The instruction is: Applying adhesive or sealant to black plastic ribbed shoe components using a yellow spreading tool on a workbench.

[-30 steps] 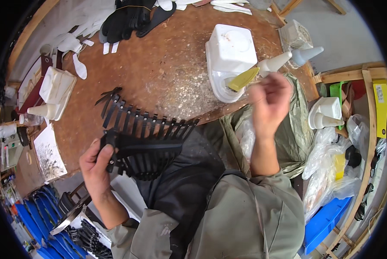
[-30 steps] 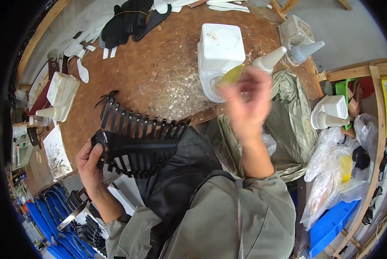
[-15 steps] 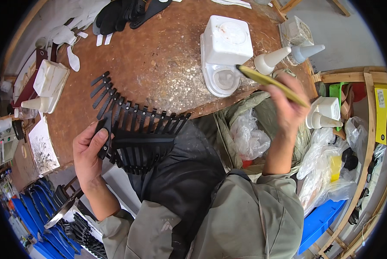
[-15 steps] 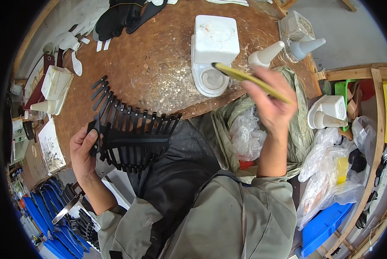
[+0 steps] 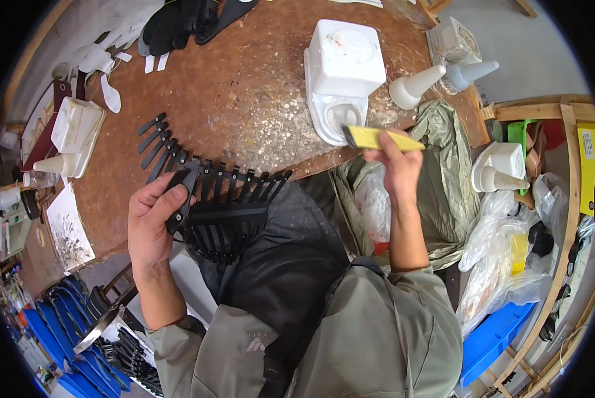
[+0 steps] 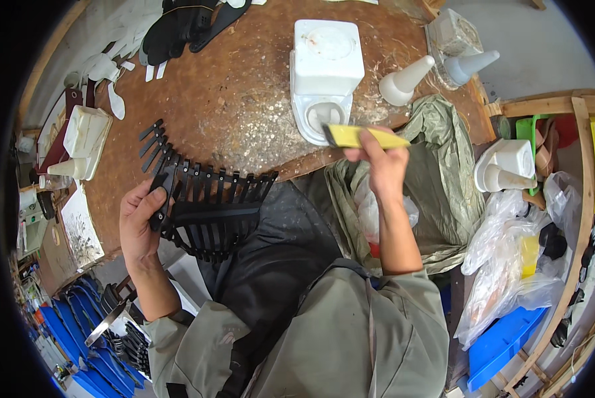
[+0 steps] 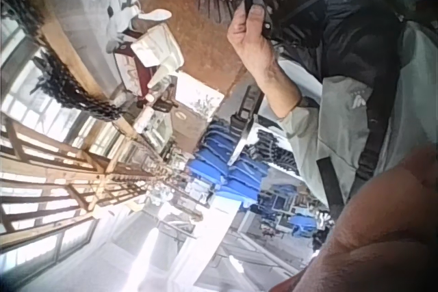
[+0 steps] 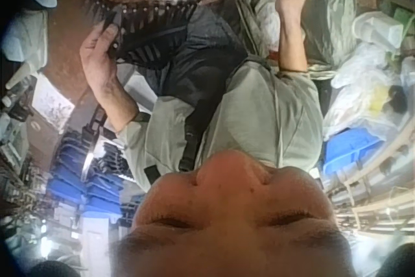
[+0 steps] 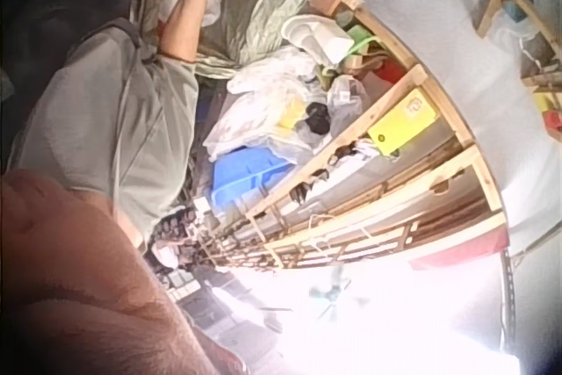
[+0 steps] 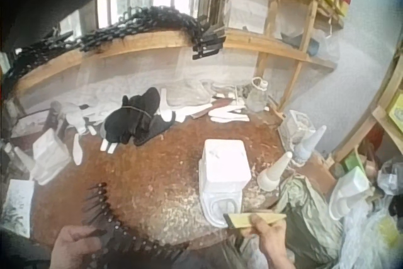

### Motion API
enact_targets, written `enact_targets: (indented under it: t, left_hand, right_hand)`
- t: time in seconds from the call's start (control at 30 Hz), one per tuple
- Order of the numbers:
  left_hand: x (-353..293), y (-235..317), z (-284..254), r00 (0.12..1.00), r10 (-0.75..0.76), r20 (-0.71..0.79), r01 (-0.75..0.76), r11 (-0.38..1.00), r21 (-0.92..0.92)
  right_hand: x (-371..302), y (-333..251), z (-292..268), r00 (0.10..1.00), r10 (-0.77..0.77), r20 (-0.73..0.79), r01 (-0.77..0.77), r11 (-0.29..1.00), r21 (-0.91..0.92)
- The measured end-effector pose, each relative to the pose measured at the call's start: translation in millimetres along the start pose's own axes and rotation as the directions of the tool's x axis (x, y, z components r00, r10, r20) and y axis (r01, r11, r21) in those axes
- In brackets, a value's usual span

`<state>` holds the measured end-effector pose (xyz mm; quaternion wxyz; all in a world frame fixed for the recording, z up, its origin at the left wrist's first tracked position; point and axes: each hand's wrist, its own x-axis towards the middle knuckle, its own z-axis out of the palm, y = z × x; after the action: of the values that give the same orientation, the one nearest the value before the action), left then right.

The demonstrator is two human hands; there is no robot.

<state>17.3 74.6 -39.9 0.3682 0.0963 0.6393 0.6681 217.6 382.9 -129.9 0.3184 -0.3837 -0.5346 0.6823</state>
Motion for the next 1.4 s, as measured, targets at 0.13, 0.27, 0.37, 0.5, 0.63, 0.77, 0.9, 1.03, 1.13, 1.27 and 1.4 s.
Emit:
enact_targets:
  t: [0.13, 0.27, 0.37, 0.5, 0.63, 0.77, 0.9, 1.03, 1.13, 1.27, 1.4]
  left_hand:
    - [1.9, -3.0, 5.7, 0.998, -0.049, 0.041, 0.050, 0.999, -0.022]
    - [6.3, -5.3, 17.0, 0.996, -0.037, 0.076, 0.035, 0.999, 0.025]
    - [4.4, -4.9, 19.1, 0.994, -0.023, 0.102, 0.022, 1.000, 0.005]
    - [3.1, 2.8, 26.6, 0.987, -0.030, 0.161, 0.028, 0.999, 0.015]
    - [2.9, 1.2, 28.3, 0.986, -0.019, 0.167, 0.009, 0.998, 0.059]
    - [2.1, 2.4, 27.2, 0.989, -0.024, 0.143, 0.024, 1.000, 0.002]
    - [2.2, 2.1, 28.7, 0.982, -0.042, 0.186, 0.048, 0.999, -0.026]
    - [-0.5, 3.1, 31.1, 0.988, -0.035, 0.153, 0.029, 0.999, 0.041]
    - [-0.8, 1.8, 33.6, 0.991, -0.002, 0.133, 0.001, 1.000, 0.008]
    - [-3.4, 5.0, 34.2, 0.989, -0.014, 0.149, 0.024, 0.998, -0.060]
    - [-7.3, 7.3, 34.0, 0.983, 0.006, 0.185, 0.006, 0.998, -0.065]
  right_hand:
    - [-17.0, -25.3, -13.9, 0.970, -0.234, 0.067, 0.242, 0.953, -0.180]
    - [-7.8, -23.7, 7.4, 0.695, -0.482, 0.533, 0.719, 0.468, -0.514]
    - [-15.1, -10.9, -6.3, 0.607, -0.421, 0.674, 0.793, 0.277, -0.542]
    - [-29.0, -34.2, -12.4, 0.855, -0.359, 0.374, 0.519, 0.574, -0.633]
    - [-4.9, -12.1, 10.4, 0.992, -0.119, 0.031, 0.121, 0.989, -0.089]
    - [-20.4, -23.5, -19.4, 0.989, -0.148, -0.005, 0.134, 0.905, -0.404]
    - [-38.6, -54.8, 1.3, 0.941, -0.338, 0.035, 0.333, 0.897, -0.292]
    - [-48.3, -70.9, 41.7, 0.879, -0.397, 0.264, 0.398, 0.916, 0.052]
    - [-58.3, -84.0, 68.2, 0.821, -0.426, 0.381, 0.430, 0.899, 0.078]
    - [-69.6, -91.8, 106.8, 0.695, -0.487, 0.529, 0.550, 0.834, 0.045]
    - [-69.2, -89.7, 113.9, 0.643, -0.470, 0.604, 0.594, 0.804, -0.008]
